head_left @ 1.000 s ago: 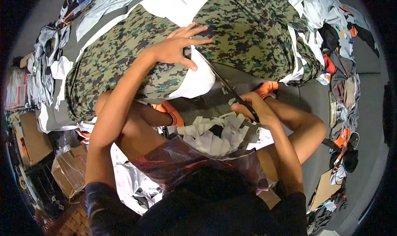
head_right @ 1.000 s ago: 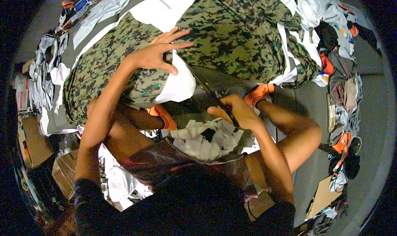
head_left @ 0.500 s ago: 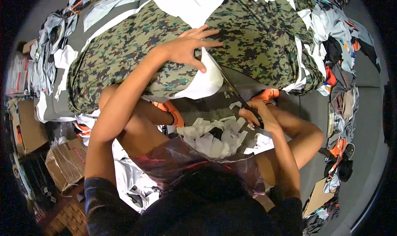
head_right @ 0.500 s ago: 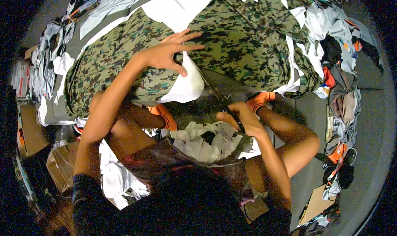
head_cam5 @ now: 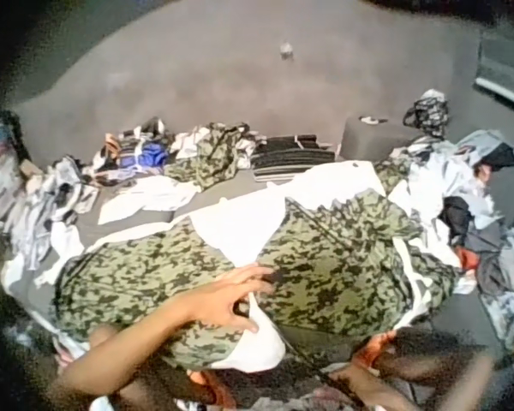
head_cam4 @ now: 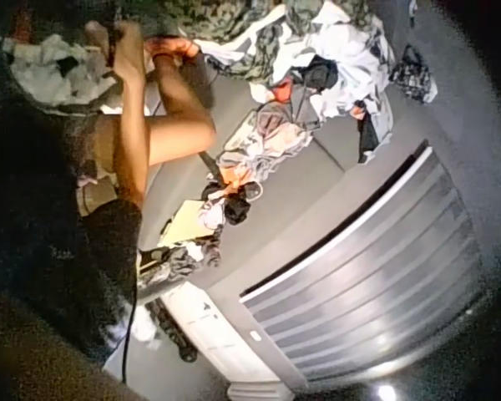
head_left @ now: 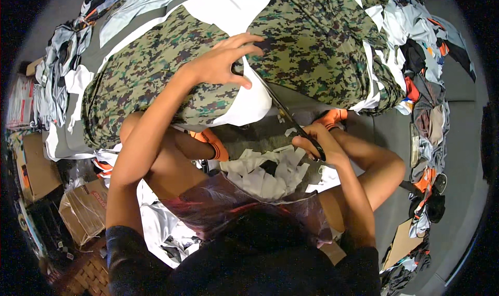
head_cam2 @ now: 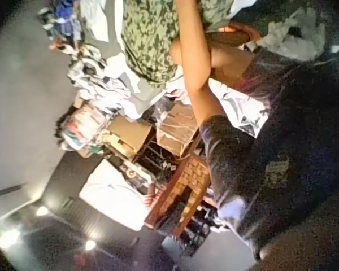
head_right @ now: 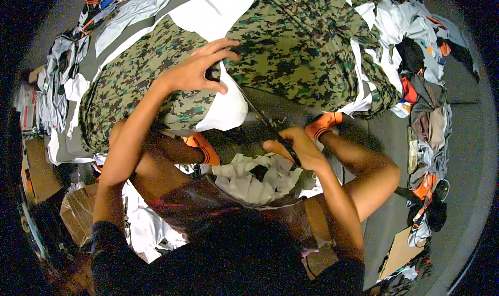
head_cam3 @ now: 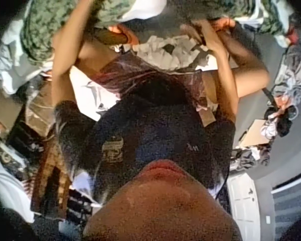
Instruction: Cutting out specific shapes from a camouflage patterned fabric using scissors.
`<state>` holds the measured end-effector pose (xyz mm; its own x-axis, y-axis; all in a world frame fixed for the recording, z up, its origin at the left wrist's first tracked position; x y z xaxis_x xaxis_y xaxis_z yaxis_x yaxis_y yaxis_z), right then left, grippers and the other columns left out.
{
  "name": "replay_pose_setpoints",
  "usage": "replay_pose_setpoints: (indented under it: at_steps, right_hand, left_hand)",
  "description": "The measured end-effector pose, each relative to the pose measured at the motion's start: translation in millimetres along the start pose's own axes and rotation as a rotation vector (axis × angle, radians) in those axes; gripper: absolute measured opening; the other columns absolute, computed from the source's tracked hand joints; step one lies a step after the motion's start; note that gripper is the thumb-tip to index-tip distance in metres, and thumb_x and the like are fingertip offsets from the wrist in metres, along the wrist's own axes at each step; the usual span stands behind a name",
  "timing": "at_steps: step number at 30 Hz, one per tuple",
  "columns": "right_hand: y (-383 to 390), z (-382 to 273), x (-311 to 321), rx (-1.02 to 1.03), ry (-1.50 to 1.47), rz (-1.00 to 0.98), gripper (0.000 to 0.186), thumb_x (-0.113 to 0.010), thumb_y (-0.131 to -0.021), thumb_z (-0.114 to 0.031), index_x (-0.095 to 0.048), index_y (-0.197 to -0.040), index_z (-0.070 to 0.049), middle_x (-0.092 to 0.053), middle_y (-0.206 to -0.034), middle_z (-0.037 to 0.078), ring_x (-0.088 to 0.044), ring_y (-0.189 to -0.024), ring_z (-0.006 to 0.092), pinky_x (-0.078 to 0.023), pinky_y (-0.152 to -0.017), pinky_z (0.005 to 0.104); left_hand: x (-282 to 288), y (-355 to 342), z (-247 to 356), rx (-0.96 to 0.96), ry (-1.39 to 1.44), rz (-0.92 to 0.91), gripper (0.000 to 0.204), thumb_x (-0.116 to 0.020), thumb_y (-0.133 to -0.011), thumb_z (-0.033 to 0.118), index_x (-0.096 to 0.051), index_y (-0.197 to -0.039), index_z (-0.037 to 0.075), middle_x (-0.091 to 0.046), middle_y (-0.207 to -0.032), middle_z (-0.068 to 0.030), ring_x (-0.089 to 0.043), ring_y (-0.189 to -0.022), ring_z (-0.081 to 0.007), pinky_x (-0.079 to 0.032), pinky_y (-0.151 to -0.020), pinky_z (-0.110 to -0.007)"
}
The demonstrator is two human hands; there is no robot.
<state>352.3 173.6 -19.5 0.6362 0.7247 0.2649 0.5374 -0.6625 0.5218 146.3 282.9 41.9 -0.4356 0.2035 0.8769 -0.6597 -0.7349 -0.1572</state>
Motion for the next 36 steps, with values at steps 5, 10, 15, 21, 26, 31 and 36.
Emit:
replay_pose_setpoints:
  at_steps: [5, 10, 15, 21, 26, 31, 36]
  right_hand:
    - [0.8, -6.4, 1.8, -0.007, -0.031, -0.015, 0.036, -0.066, -0.084, -0.027, -0.055, -0.057, -0.005, -0.043, -0.049, -0.003, -0.035, -0.046, 0.0069, -0.027, -0.044, 0.0236]
    - [1.9, -15.6, -0.9, 0.0, -0.062, -0.043, 0.034, -0.065, -0.084, -0.028, -0.056, -0.059, -0.007, -0.042, -0.049, -0.004, -0.036, -0.045, 0.0065, -0.026, -0.043, 0.0229]
    - [1.8, -5.2, -0.6, 0.001, -0.11, -0.048, 0.037, -0.066, -0.084, -0.031, -0.056, -0.058, -0.006, -0.043, -0.048, -0.004, -0.036, -0.044, 0.0068, -0.026, -0.043, 0.0234]
    - [1.7, -2.1, -0.1, 0.012, -0.054, -0.006, 0.041, -0.065, -0.085, -0.034, -0.056, -0.057, -0.006, -0.042, -0.048, -0.004, -0.036, -0.044, 0.0071, -0.026, -0.043, 0.0238]
    - [1.1, -0.4, -1.3, 0.018, -0.032, -0.003, 0.042, -0.065, -0.085, -0.034, -0.055, -0.056, -0.005, -0.042, -0.048, -0.004, -0.036, -0.044, 0.0074, -0.027, -0.043, 0.0239]
    - [1.2, -5.4, -0.3, 0.0, -0.043, -0.012, 0.041, -0.064, -0.085, -0.033, -0.055, -0.056, -0.006, -0.043, -0.048, -0.004, -0.037, -0.045, 0.0069, -0.027, -0.043, 0.0229]
    - [6.7, -23.3, -2.9, 0.001, -0.055, -0.043, 0.039, -0.064, -0.085, -0.032, -0.054, -0.056, -0.008, -0.044, -0.047, -0.004, -0.038, -0.044, 0.0064, -0.027, -0.043, 0.0218]
  left_hand:
    - [-11.6, 2.6, 4.8, 0.018, -0.043, -0.076, 0.074, -0.071, -0.069, 0.054, -0.049, -0.129, 0.017, -0.034, -0.146, -0.0044, -0.022, -0.139, -0.0293, -0.023, -0.11, -0.051]
    - [-13.2, 6.9, 0.5, -0.031, -0.089, -0.002, 0.075, -0.071, -0.069, 0.054, -0.048, -0.13, 0.018, -0.032, -0.147, -0.0037, -0.021, -0.139, -0.0287, -0.022, -0.11, -0.051]
    - [-18.2, 4.1, 0.0, -0.023, -0.113, -0.063, 0.08, -0.071, -0.068, 0.055, -0.045, -0.134, 0.018, -0.029, -0.149, -0.004, -0.019, -0.14, -0.0286, -0.02, -0.111, -0.05]
    - [-18.5, 4.5, -0.1, -0.046, -0.072, -0.077, 0.083, -0.072, -0.068, 0.055, -0.043, -0.137, 0.019, -0.027, -0.15, -0.0028, -0.016, -0.141, -0.0282, -0.019, -0.111, -0.05]
    - [-20.1, 3.1, -1.6, -0.038, -0.061, -0.087, 0.085, -0.071, -0.068, 0.057, -0.041, -0.138, 0.019, -0.026, -0.151, -0.0031, -0.016, -0.141, -0.0285, -0.018, -0.111, -0.05]
    - [-17.3, 3.3, -4.4, -0.025, -0.074, -0.055, 0.087, -0.07, -0.068, 0.057, -0.04, -0.139, 0.018, -0.025, -0.151, -0.0035, -0.016, -0.141, -0.0294, -0.018, -0.112, -0.05]
    - [-15.8, 3.2, -2.8, -0.004, -0.116, -0.03, 0.089, -0.071, -0.066, 0.058, -0.039, -0.14, 0.018, -0.024, -0.151, -0.0041, -0.015, -0.141, -0.0308, -0.018, -0.112, -0.051]
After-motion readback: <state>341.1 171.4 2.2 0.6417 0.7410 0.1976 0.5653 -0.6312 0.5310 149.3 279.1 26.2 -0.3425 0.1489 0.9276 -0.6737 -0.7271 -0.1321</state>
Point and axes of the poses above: each hand's wrist, its own y-axis away from the middle knuckle, its own x-axis out of the back of the hand, z = x × y, the point moved 10 cm from there along -y, towards the middle knuckle
